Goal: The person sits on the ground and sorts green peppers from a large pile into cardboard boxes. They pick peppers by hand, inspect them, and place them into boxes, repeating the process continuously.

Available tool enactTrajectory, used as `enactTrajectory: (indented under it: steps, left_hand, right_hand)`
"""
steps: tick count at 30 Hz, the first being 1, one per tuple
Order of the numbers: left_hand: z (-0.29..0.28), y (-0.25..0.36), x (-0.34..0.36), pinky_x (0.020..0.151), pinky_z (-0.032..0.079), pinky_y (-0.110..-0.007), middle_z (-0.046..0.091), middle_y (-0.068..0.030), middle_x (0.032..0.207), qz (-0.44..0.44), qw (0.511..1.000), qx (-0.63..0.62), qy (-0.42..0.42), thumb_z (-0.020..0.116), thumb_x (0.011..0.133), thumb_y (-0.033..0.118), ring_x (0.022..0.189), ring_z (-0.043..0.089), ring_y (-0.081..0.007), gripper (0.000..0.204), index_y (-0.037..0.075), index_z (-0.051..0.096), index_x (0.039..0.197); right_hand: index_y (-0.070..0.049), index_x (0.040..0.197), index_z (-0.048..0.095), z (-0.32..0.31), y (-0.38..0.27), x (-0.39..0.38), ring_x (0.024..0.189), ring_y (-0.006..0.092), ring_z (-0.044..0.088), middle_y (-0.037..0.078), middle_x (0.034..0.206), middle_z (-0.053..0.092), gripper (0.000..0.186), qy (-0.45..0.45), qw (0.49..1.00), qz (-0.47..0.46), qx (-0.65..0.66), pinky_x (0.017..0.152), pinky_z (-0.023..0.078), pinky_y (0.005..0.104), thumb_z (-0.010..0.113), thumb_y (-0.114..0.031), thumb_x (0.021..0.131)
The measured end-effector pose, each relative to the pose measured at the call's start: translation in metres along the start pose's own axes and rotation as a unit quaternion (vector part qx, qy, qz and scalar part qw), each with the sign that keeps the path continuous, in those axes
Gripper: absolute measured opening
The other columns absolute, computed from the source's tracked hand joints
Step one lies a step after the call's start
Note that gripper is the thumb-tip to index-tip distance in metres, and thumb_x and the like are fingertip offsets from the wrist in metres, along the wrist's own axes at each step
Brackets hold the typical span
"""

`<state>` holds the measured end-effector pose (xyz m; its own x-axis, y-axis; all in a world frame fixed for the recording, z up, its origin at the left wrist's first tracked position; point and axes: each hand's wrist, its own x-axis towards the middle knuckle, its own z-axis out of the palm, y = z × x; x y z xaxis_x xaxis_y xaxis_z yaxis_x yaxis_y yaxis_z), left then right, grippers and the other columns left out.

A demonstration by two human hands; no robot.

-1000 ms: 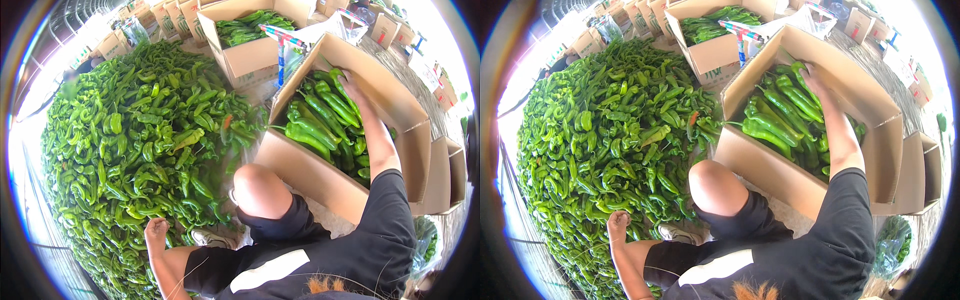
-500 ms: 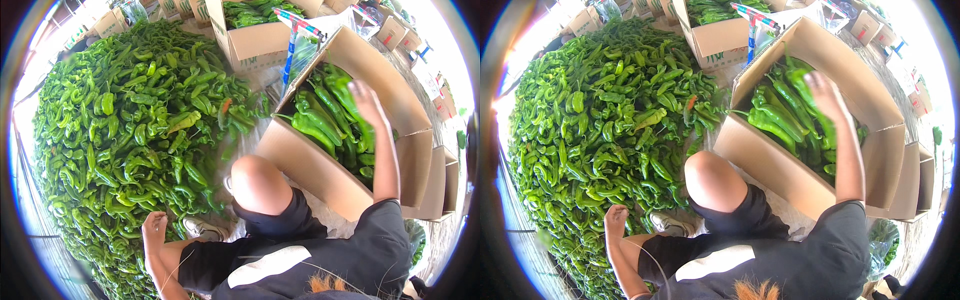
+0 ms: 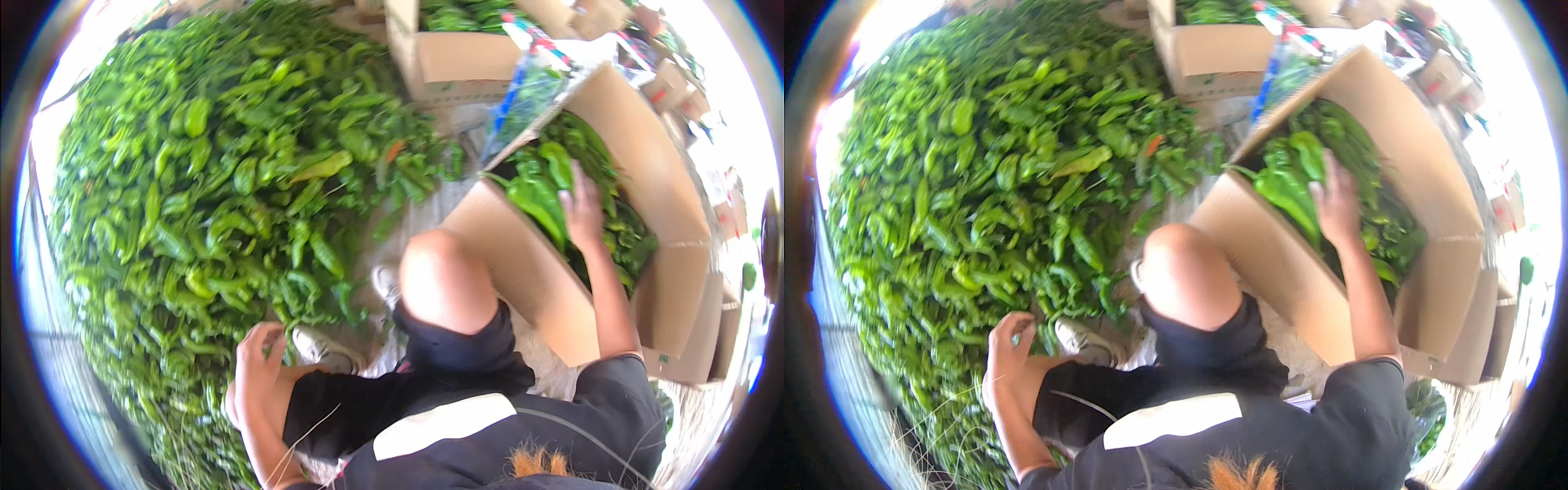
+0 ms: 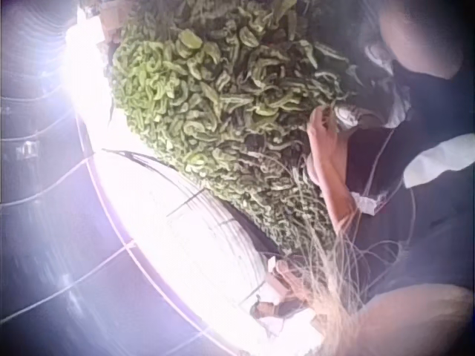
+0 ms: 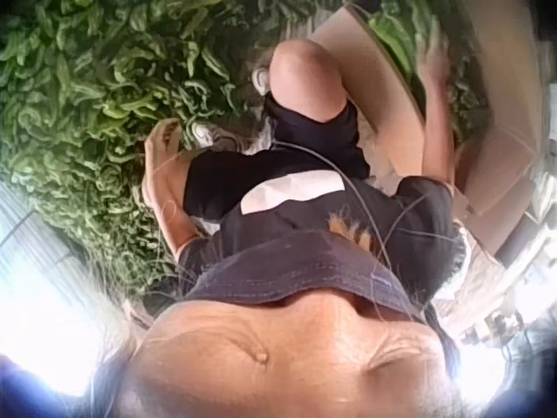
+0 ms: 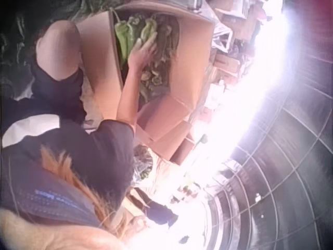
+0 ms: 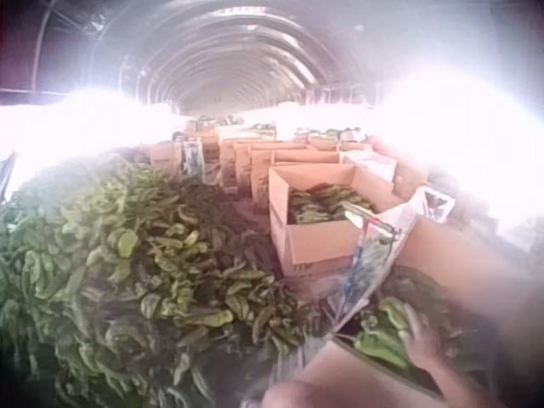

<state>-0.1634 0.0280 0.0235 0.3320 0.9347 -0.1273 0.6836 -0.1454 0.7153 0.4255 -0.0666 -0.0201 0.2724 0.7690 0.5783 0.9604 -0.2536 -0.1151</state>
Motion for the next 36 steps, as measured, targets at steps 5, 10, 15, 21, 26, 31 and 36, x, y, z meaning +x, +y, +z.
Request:
enactTrajectory:
  steps: [5,10,15,21,26,31,36]
  left_hand:
    - [-0.012,-0.019,0.005,0.080,0.052,-0.035,0.067,-0.0143,0.098,0.033,0.996,0.070,-0.052,0.066,0.086,0.009,0.090,0.067,-0.0263,0.021,0.000,0.063,0.105]
    - [0.000,-0.029,-0.007,0.077,0.053,-0.031,0.068,-0.0120,0.096,-0.010,0.999,-0.035,-0.007,0.066,0.088,0.012,0.085,0.067,-0.0197,0.021,0.001,0.064,0.105]
    - [0.062,-0.045,0.007,0.083,0.051,-0.036,0.066,-0.0164,0.104,-0.088,0.984,-0.113,0.109,0.069,0.085,0.020,0.095,0.065,-0.0284,0.030,0.001,0.063,0.108]
    - [0.113,-0.134,0.149,0.094,0.044,-0.046,0.057,-0.0189,0.116,-0.097,0.954,-0.020,0.282,0.072,0.080,0.023,0.112,0.050,-0.0384,0.047,0.002,0.054,0.117]
    - [0.092,-0.165,0.252,0.094,0.045,-0.048,0.050,-0.0121,0.127,-0.190,0.926,0.069,0.320,0.079,0.071,0.025,0.123,0.041,-0.0351,0.065,0.010,0.045,0.125]
    - [0.066,-0.157,0.287,0.096,0.041,-0.051,0.065,-0.0095,0.112,-0.201,0.935,0.028,0.291,0.083,0.068,0.030,0.114,0.054,-0.0334,0.079,0.014,0.037,0.131]
    - [0.017,-0.161,0.265,0.085,0.051,-0.041,0.065,-0.0147,0.109,-0.051,0.966,-0.010,0.254,0.080,0.068,0.026,0.098,0.063,-0.0331,0.069,0.010,0.043,0.123]
  right_hand:
    - [-0.013,0.147,0.037,0.024,0.039,0.011,0.118,0.0382,0.049,0.022,0.130,0.050,0.049,-0.056,0.998,0.001,-0.032,0.101,0.037,0.0465,0.045,-0.025,0.100]
    - [-0.014,0.151,0.030,0.014,0.026,0.007,0.139,0.0348,0.030,0.013,0.154,0.030,0.052,-0.098,0.994,0.047,0.025,0.113,0.024,0.0429,0.029,-0.036,0.103]
    - [-0.007,0.150,0.029,0.023,0.009,-0.024,0.141,0.0346,0.028,0.016,0.154,0.029,0.054,-0.065,0.996,0.058,-0.007,0.113,0.023,0.0432,0.030,-0.033,0.104]
    - [-0.005,0.151,0.024,0.011,-0.004,-0.054,0.141,0.0352,0.028,0.018,0.155,0.026,0.056,-0.019,0.997,0.061,-0.039,0.114,0.022,0.0438,0.028,-0.034,0.104]
    - [-0.001,0.150,0.022,-0.013,-0.096,-0.041,0.141,0.0393,0.024,0.022,0.154,0.025,0.064,0.003,0.999,0.046,0.008,0.114,0.019,0.0496,0.025,-0.042,0.102]
    - [0.004,0.148,0.023,-0.023,-0.205,-0.011,0.140,0.0412,0.024,0.026,0.152,0.025,0.071,-0.002,0.993,-0.071,0.095,0.114,0.018,0.0520,0.023,-0.048,0.100]
    - [0.004,0.148,0.022,0.004,-0.235,0.016,0.140,0.0411,0.024,0.026,0.152,0.025,0.070,-0.017,0.976,-0.109,0.190,0.114,0.018,0.0526,0.021,-0.047,0.100]
